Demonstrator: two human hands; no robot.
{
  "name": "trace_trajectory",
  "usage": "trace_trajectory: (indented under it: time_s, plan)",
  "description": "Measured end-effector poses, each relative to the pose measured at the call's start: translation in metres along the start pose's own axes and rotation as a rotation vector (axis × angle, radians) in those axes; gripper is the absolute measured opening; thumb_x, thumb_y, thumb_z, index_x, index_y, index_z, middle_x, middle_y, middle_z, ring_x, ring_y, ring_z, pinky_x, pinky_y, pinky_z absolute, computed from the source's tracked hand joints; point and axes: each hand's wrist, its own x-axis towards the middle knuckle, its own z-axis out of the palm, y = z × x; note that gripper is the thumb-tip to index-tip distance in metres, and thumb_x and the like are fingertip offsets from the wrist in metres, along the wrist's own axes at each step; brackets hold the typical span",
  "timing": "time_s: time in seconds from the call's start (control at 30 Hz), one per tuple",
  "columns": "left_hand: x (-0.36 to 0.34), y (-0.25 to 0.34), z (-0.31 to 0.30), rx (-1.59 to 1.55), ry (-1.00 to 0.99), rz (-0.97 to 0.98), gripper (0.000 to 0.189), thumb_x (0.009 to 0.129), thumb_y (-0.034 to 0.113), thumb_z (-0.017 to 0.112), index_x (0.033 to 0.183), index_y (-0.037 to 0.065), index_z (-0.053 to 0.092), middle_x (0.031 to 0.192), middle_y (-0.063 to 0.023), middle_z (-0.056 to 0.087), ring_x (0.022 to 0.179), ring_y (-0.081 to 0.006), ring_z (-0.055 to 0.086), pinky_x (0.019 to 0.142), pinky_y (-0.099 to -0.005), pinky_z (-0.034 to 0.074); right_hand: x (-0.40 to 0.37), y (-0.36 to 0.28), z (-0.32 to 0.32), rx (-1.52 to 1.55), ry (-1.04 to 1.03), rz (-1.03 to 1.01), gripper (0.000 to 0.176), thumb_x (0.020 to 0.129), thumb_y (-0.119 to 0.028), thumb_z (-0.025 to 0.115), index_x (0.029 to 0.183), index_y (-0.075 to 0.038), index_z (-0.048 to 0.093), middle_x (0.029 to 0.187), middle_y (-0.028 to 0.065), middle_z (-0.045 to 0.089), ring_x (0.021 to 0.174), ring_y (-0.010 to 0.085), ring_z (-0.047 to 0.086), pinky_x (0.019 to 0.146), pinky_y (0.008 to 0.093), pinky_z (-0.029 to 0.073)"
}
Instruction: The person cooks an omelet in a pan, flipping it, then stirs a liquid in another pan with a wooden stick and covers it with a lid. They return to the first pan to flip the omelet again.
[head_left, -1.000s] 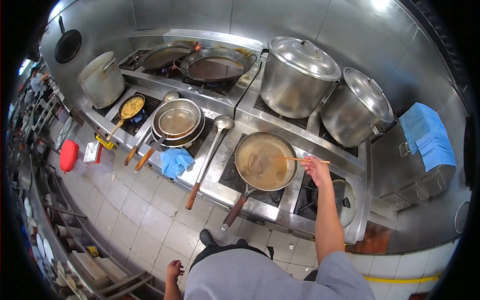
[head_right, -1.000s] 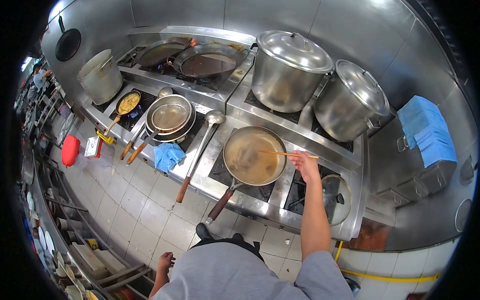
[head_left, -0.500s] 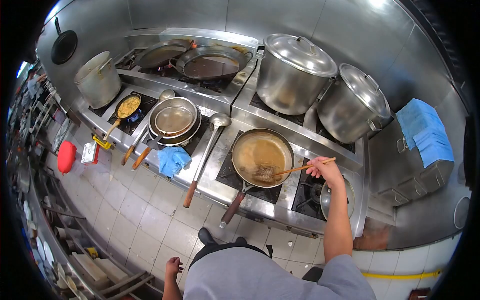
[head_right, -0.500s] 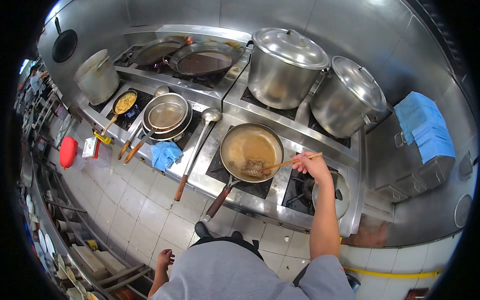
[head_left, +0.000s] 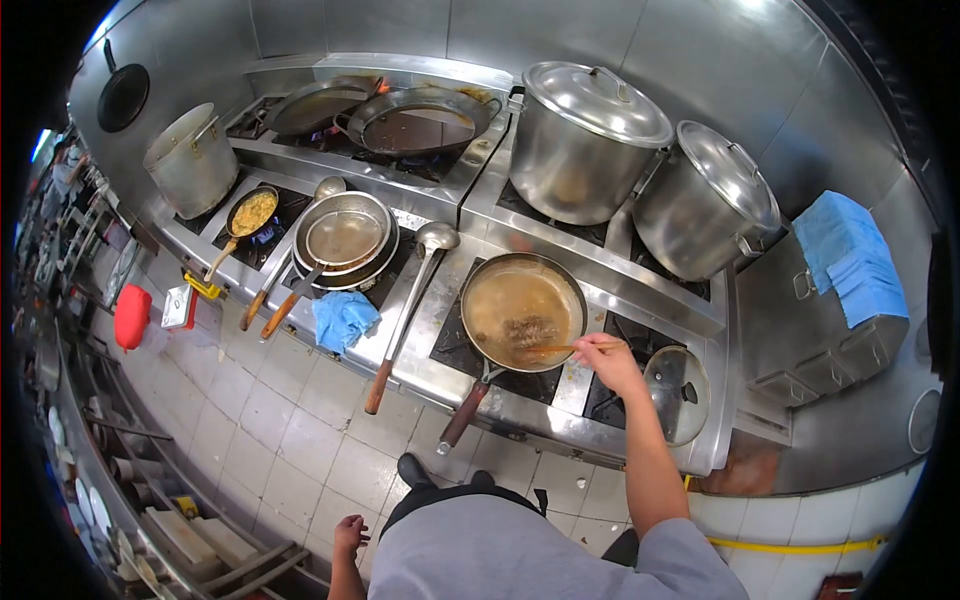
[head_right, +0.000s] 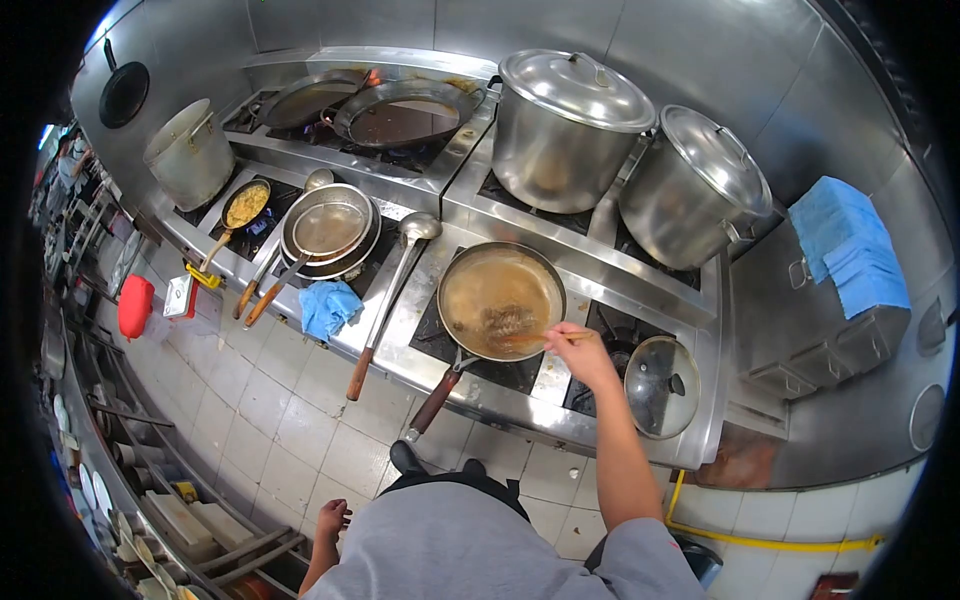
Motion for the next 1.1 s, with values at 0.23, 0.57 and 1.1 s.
trace_trajectory:
  time_s: [0.23,0.57,1.1]
  plan:
    - [-0.002,0.018,0.005,-0.102,-0.005,0.111,0.030,0.083,0.022,0.049,0.107,0.003,0.050,0.081,-0.0124,0.060,0.052,-0.0186,0.057,0.042,-0.0280,0.043,-0.023,-0.010,0.003,0.043,-0.020,-0.108,0.017,0.083,-0.016,0.051,0.090,-0.002,0.059,0.075,0.0030,0.062,0.068,0.0074,0.053,0.062,0.0206,0.042]
    - [-0.183,0.279,0.095,-0.504,-0.588,0.630,0.032,0.087,0.022,0.044,0.110,0.000,0.047,0.103,-0.0170,0.055,0.087,-0.0237,0.057,0.072,-0.0336,0.047,-0.097,-0.058,0.043,-0.185,0.208,-0.648,0.010,0.077,-0.005,0.052,0.086,-0.004,0.056,0.083,0.0096,0.050,0.081,0.0211,0.050,0.069,0.0280,0.042]
    - [-0.207,0.304,0.146,-0.735,-0.437,0.628,0.024,0.088,0.022,0.043,0.105,0.005,0.047,0.065,-0.0041,0.052,0.055,-0.0167,0.053,0.053,-0.0286,0.044,-0.082,0.045,-0.041,-0.529,0.399,-0.396,0.040,0.059,0.001,0.057,0.098,-0.005,0.055,0.094,0.0136,0.053,0.091,0.0323,0.049,0.080,0.0384,0.041]
